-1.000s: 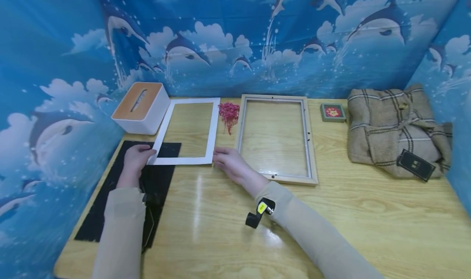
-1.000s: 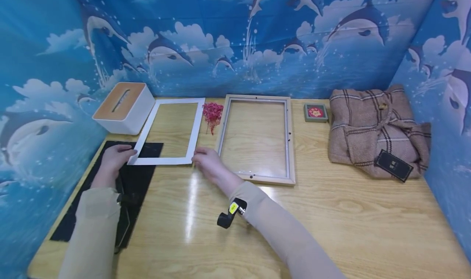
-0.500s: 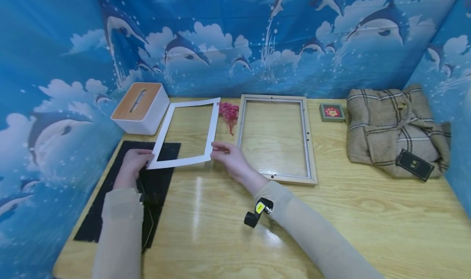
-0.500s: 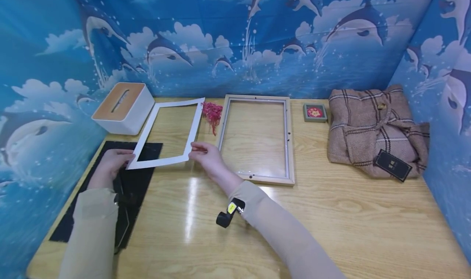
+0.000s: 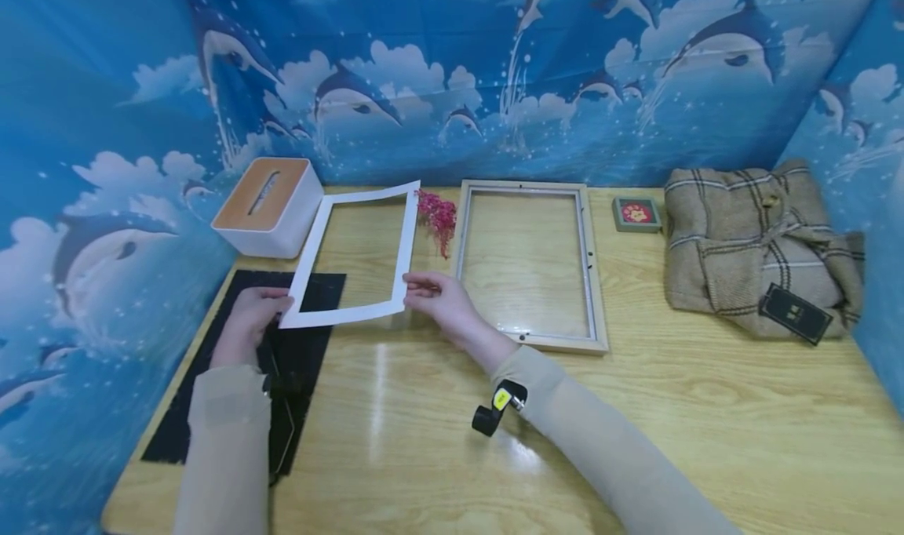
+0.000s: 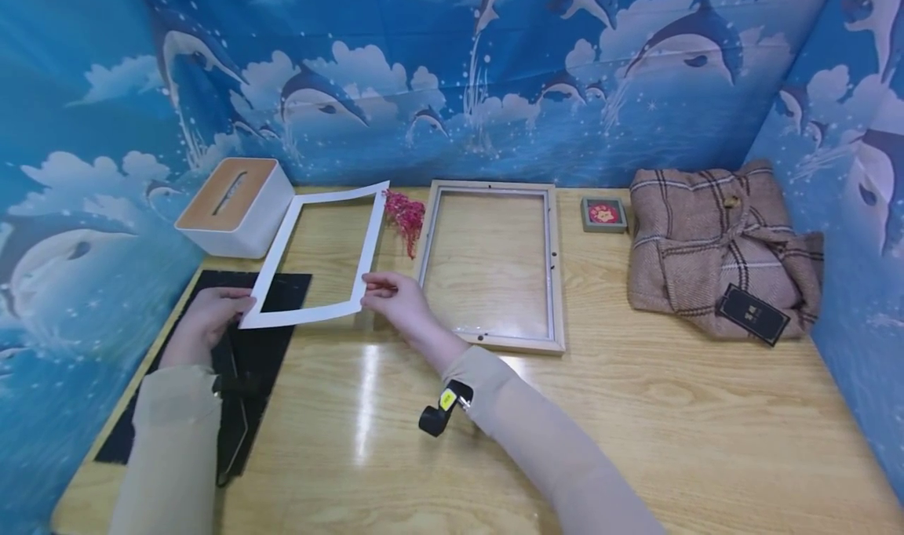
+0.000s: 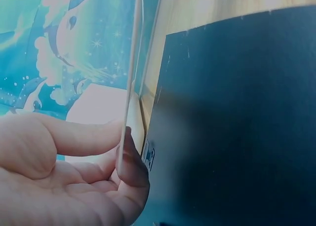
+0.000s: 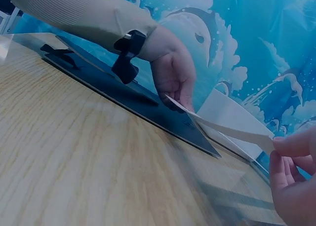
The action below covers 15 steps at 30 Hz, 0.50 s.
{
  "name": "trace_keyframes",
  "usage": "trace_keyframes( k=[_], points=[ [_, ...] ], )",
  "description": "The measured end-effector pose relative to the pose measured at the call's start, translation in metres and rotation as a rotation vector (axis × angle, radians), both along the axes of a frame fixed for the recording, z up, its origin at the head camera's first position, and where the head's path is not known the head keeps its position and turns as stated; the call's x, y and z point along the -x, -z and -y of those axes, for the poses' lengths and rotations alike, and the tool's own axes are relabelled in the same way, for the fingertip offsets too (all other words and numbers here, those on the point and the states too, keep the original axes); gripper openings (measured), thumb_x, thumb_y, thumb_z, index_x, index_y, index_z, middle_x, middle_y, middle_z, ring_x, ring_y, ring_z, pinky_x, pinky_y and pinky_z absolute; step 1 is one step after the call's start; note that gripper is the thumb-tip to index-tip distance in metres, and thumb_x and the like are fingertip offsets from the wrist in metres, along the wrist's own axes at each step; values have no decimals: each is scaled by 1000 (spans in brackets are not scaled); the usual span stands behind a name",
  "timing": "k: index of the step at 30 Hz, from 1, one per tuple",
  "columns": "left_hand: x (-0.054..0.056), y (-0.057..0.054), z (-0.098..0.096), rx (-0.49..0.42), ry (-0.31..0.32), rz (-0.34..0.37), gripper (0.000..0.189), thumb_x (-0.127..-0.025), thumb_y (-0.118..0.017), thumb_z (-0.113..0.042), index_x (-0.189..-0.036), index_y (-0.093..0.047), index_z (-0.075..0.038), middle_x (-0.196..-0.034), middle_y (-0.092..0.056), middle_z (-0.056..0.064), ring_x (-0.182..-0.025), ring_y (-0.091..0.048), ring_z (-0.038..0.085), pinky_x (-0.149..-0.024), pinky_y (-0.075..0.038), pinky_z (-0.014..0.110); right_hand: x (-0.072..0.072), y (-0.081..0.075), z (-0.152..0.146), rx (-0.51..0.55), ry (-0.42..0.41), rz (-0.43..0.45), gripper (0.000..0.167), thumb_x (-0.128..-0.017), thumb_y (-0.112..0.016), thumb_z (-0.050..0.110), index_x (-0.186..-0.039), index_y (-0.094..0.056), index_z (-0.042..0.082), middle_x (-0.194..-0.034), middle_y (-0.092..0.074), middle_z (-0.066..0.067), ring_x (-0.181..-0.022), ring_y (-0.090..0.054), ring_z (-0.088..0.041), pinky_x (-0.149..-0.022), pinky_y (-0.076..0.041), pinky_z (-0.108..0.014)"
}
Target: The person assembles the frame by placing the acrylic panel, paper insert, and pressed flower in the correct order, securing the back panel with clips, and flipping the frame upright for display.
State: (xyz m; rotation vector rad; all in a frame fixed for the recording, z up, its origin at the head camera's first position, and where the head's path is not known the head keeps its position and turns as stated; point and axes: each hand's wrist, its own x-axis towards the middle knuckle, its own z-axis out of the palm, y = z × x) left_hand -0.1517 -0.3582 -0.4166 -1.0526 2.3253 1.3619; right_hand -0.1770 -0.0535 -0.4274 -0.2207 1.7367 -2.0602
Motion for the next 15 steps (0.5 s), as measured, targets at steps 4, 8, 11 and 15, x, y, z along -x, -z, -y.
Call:
trace_keyframes(
  k=[4,8,11,15],
  points=[
    [-1,-2,-2,-23,14,-11,48,-97,-51,-17,-141,-41,2,-143,-37,23,-116,-41,34,-98,-38,43,2,-1,-5,-15,7,6,42,-83,-65,-8,-124,-57,-5,-115,-60,-18,-102,-59,-23,-90,-49,-28],
    [0,-10,-7,-13,17,-18,49,-98,-52,-21,-141,-41,0,-142,-38,21,-117,-41,33,-99,-38,44,4,-2,-11,-56,31,11,40,-84,-64,-6,-124,-58,-4,-116,-60,-17,-105,-57,-24,-91,-48,-28],
    [2,-19,-11,2,14,-16,50,-98,-52,-26,-142,-42,-3,-141,-40,19,-117,-41,33,-98,-38,44,4,-2,-14,-79,52,20,39,-84,-62,-7,-123,-58,-4,-115,-60,-17,-104,-57,-25,-91,-49,-29],
    [3,-32,-17,14,5,-30,51,-99,-52,-28,-142,-41,-5,-141,-40,17,-117,-42,32,-98,-38,43,5,-1,-17,-97,64,27,39,-84,-61,-8,-122,-58,-4,-114,-60,-17,-102,-57,-24,-90,-49,-29]
  ],
)
